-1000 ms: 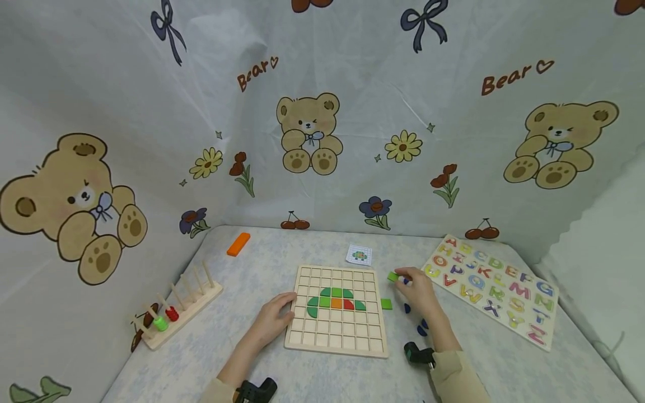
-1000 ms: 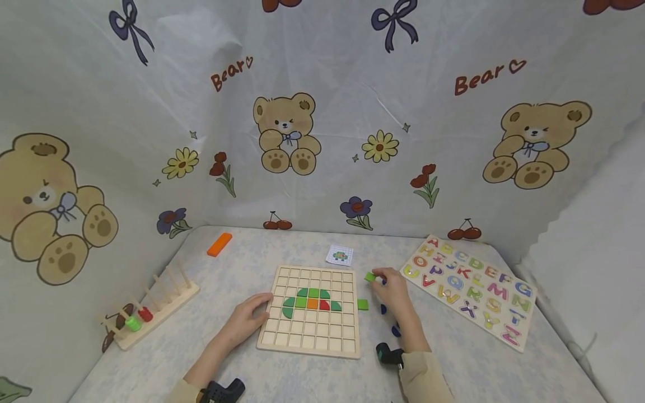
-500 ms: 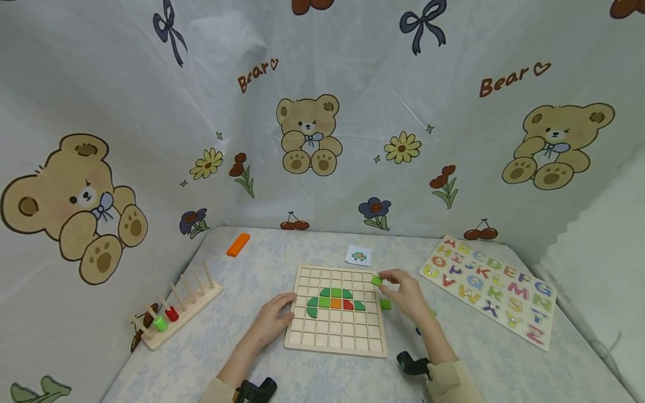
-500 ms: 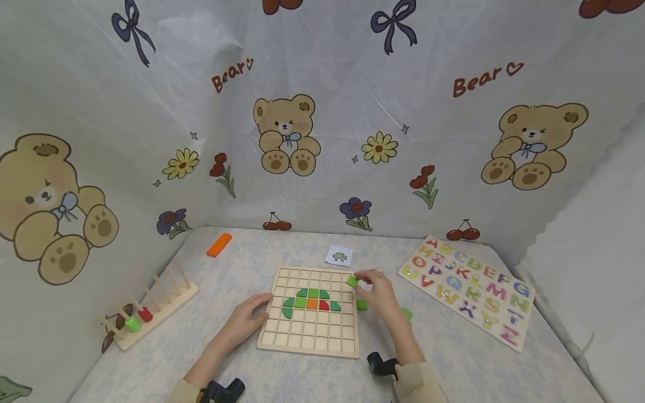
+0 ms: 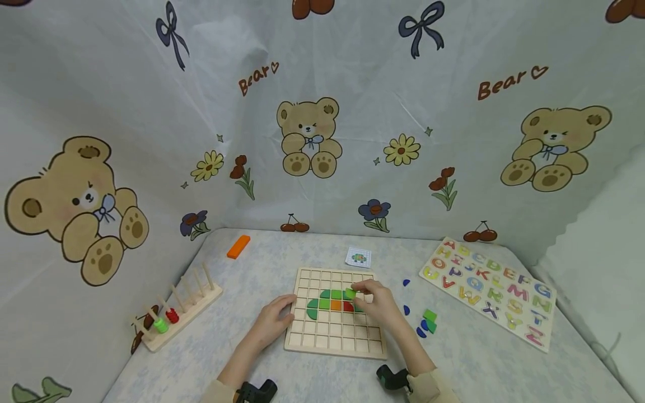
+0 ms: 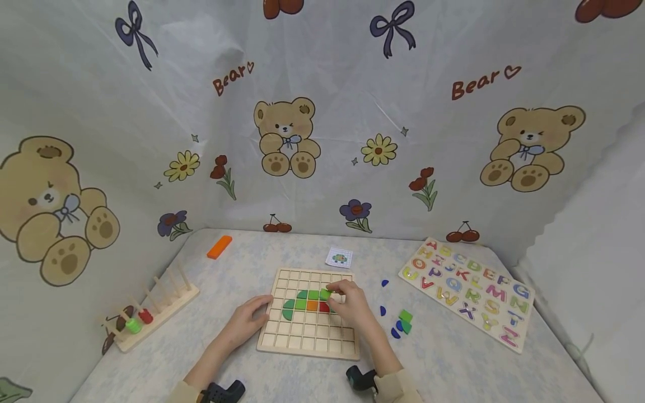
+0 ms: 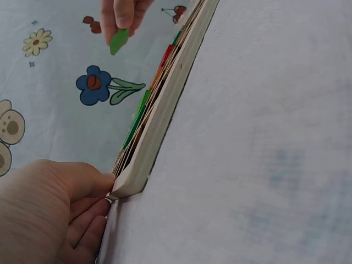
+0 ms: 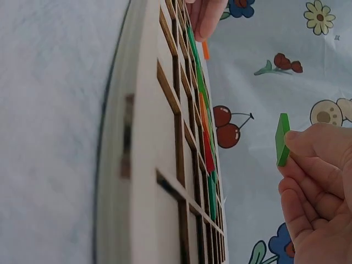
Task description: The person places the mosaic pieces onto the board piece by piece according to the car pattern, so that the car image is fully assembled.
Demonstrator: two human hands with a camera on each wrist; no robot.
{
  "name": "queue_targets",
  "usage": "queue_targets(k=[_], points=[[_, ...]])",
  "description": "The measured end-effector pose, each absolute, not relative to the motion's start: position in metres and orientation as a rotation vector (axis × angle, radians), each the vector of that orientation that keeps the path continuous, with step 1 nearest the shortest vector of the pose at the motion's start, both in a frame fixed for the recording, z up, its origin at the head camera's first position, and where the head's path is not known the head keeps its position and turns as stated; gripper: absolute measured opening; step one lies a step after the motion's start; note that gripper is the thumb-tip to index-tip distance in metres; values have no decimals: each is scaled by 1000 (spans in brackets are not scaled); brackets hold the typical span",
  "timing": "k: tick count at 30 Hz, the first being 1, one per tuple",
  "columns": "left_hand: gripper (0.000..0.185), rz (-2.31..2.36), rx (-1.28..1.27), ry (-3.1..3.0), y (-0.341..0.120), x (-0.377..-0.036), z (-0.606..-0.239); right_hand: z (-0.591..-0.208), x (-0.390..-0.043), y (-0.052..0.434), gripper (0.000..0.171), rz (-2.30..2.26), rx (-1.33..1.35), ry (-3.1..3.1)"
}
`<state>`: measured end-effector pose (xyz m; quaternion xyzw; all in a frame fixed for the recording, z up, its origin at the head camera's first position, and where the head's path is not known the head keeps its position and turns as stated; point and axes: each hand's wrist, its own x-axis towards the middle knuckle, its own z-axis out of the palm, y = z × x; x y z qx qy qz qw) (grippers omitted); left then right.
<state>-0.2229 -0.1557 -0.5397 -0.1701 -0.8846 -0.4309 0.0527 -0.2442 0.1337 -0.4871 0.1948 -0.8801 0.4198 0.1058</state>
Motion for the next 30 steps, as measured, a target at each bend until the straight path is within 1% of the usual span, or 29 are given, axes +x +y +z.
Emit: queue_targets(k=[8, 20, 30], points=[[45, -1313, -510, -2707, -156, -223, -539, -491, -240, 117, 23, 1244, 715, -2591], [45, -1293, -510, -2706, -157, -225, -541, -492, -238, 96, 23, 1245, 822, -2614], [44, -1272, -538, -2696, -156, -224, -540, -495, -234, 88, 23, 1185, 820, -2710]])
